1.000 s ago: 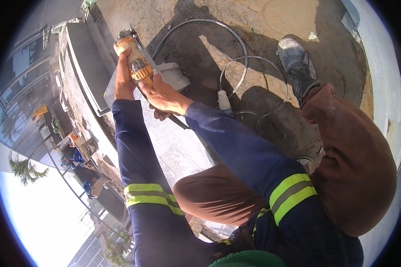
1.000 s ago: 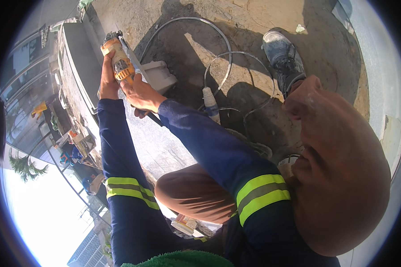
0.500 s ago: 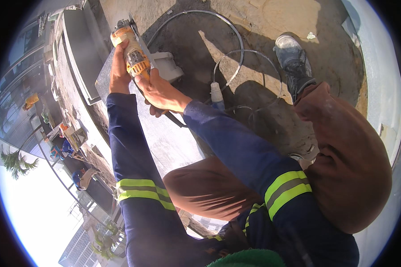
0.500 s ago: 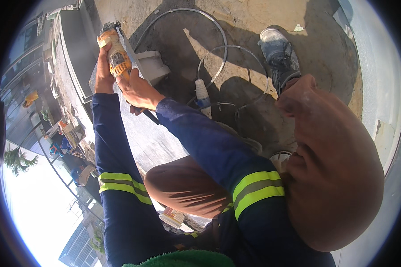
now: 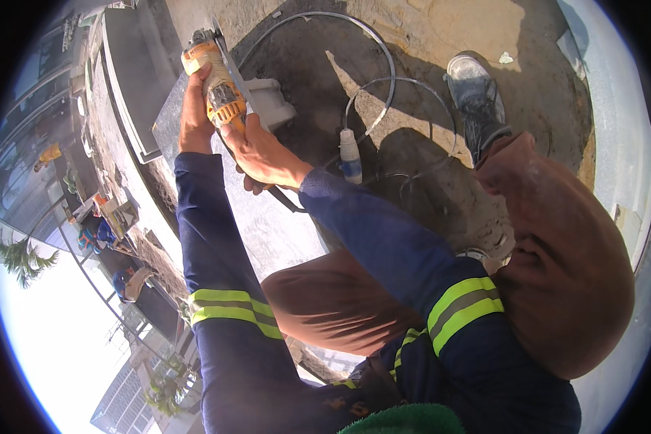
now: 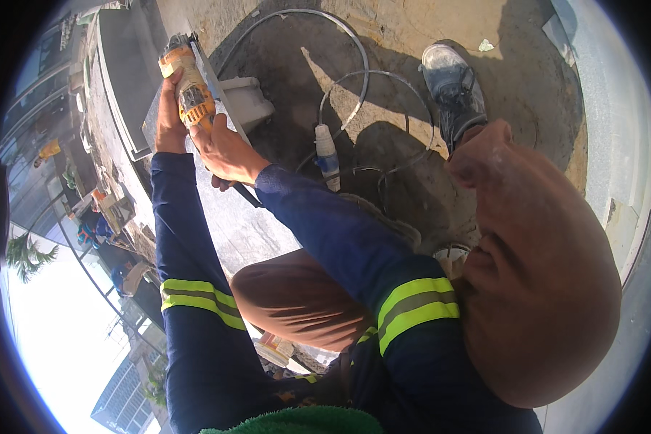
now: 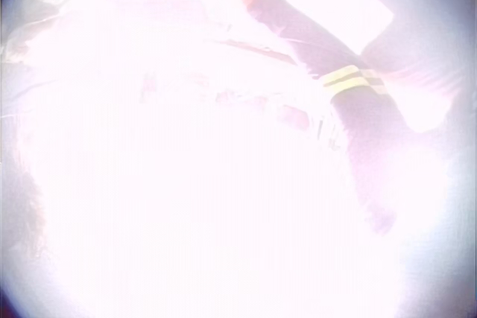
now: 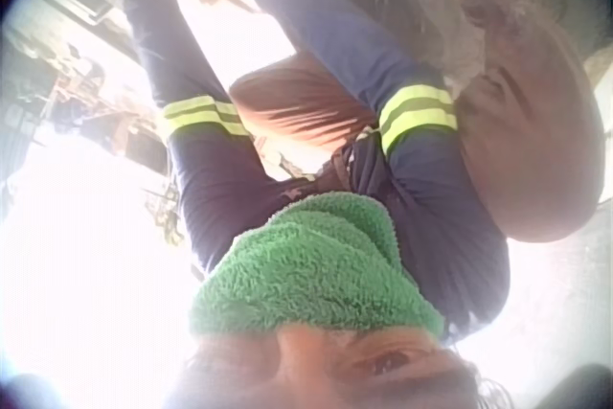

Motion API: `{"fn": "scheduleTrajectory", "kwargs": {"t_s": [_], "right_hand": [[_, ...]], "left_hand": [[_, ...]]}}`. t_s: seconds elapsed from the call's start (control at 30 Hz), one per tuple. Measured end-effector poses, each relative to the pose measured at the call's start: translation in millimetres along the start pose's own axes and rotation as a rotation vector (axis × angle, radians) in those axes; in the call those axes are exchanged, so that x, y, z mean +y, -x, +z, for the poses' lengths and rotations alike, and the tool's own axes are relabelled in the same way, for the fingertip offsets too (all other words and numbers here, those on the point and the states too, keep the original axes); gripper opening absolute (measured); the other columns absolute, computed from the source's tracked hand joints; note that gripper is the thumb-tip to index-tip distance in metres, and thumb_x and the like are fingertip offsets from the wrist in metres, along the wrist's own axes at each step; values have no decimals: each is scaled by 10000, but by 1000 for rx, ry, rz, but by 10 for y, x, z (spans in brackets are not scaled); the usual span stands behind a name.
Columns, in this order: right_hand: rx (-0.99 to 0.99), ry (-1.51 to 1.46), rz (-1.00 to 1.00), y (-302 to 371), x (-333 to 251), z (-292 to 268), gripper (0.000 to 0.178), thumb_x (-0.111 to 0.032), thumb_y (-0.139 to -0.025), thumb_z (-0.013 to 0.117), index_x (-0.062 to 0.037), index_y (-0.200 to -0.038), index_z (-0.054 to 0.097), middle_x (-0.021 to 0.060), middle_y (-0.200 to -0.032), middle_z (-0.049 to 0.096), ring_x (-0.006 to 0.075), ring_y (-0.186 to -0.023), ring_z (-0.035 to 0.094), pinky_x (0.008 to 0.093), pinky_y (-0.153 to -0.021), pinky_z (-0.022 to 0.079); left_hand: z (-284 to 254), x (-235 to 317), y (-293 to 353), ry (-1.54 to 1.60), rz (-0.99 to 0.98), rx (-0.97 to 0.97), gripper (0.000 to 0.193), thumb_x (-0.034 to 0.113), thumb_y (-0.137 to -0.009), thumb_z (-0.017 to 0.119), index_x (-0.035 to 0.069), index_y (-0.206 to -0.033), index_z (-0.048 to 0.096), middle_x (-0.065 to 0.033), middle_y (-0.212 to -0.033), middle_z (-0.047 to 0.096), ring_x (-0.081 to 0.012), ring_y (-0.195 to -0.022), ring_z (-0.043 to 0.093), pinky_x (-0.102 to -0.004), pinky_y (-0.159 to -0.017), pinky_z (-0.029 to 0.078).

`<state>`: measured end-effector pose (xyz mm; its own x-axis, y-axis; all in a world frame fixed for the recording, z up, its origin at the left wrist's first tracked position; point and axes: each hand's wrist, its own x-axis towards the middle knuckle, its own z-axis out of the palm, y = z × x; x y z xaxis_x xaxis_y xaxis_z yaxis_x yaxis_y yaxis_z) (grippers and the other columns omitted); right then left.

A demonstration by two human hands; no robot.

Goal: The person uses an angle grinder to cut a large rectangular stone slab. They hold the tool with both hands and guide it along the slab's surface, creating a cut line while dust is generated.

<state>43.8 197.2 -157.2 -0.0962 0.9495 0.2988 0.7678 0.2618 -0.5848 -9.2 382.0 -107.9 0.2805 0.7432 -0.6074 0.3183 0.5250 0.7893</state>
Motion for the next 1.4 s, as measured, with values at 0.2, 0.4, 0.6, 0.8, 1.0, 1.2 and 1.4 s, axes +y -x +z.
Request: {"fn": "scheduleTrajectory", "kwargs": {"t_s": [0.2,0.4,0.6,0.8,1.0,1.2,1.4], "right_hand": [[126,-944,352,47,-11,59,371,-276,-1033,538,37,-1198,649,58,-886,602,187,-612,568,391,-679,425],[144,191,49,56,-33,-31,408,-269,-1015,555,73,-1221,638,37,-818,594,158,-486,495,397,-715,431],[131,153,56,59,-21,89,405,-267,-1006,562,75,-1206,645,64,-837,596,156,-459,487,365,-689,437],[124,-96,148,68,-57,123,361,-287,-981,594,24,-1108,726,68,-951,600,180,-542,523,406,-721,427],[314,255,59,84,23,151,358,-346,-958,619,-36,-1015,790,98,-1084,614,222,-918,580,416,-736,422],[169,304,-19,20,48,9,352,-339,-962,619,-41,-1036,791,94,-1145,638,198,-936,583,426,-742,420],[151,259,1,-35,19,148,355,-337,-944,639,-33,-1049,789,94,-1157,641,199,-876,589,424,-742,426]], "left_hand": [[147,-8,-3,13,5,-30,480,403,-1002,654,21,-1282,579,-124,-994,694,-231,-804,719,-398,-710,625],[71,-42,26,-14,8,-20,535,448,-986,675,22,-1294,576,-116,-1004,689,-217,-821,716,-379,-714,624],[196,-20,73,-20,19,-4,563,483,-970,687,22,-1278,582,-120,-976,689,-227,-798,718,-383,-695,628],[180,-11,79,-34,-4,10,586,479,-975,679,22,-1324,571,-124,-1036,692,-227,-844,716,-387,-730,625],[158,-6,-62,-37,4,-50,591,484,-970,683,20,-1317,569,-124,-1025,690,-232,-843,714,-391,-737,626],[88,27,-83,-29,-5,-51,583,474,-973,688,17,-1314,567,-132,-1015,686,-237,-833,712,-396,-731,624],[95,48,-51,-44,6,-32,571,473,-979,682,18,-1306,574,-127,-1015,687,-239,-832,711,-402,-728,623]]}}
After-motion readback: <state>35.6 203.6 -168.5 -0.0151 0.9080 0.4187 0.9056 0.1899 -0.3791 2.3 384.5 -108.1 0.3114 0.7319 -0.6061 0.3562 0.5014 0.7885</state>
